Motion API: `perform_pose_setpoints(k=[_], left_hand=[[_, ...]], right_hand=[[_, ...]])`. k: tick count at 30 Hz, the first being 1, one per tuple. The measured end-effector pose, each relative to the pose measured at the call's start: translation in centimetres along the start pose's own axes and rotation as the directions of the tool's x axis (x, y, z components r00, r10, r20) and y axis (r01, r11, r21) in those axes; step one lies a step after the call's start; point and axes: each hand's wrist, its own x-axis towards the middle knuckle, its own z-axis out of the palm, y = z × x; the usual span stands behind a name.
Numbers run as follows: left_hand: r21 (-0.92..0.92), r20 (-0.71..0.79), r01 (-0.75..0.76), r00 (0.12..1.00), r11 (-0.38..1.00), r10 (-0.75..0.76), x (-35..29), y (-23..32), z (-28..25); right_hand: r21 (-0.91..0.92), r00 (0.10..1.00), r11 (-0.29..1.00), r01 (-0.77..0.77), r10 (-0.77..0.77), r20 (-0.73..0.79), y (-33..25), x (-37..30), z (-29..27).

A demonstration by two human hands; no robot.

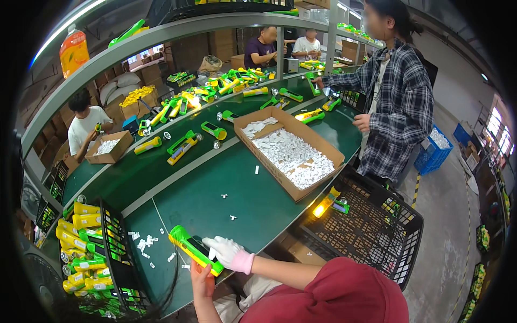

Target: The person assembles flashlights by taking flashlight bodies, retrieving plastic switch covers from a box, and snapping the switch covers into the flashlight casings by hand.

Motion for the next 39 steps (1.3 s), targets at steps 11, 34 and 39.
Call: perform_pose_setpoints(k=[11,34,39], left_hand=[[0.039,0.037,-0.019,0.999,0.999,0.017,-0.5,0.8,1.7],[0.115,0.059,-0.012,0.998,0.993,0.005,0.3,0.8,1.4],[0.089,0.054,-0.015,0.998,0.996,0.010,0.2,0.6,1.0]], right_hand=[[0.213,1.000,0.977,-0.015,0.020,-0.020,0.0,-1.2,-0.2],[0.717,0.860,0.475,-0.510,0.294,0.417,-1.8,1.1,-3.9],[0.724,0.875,0.492,-0.484,0.258,0.409,-1.3,1.1,-2.6]])
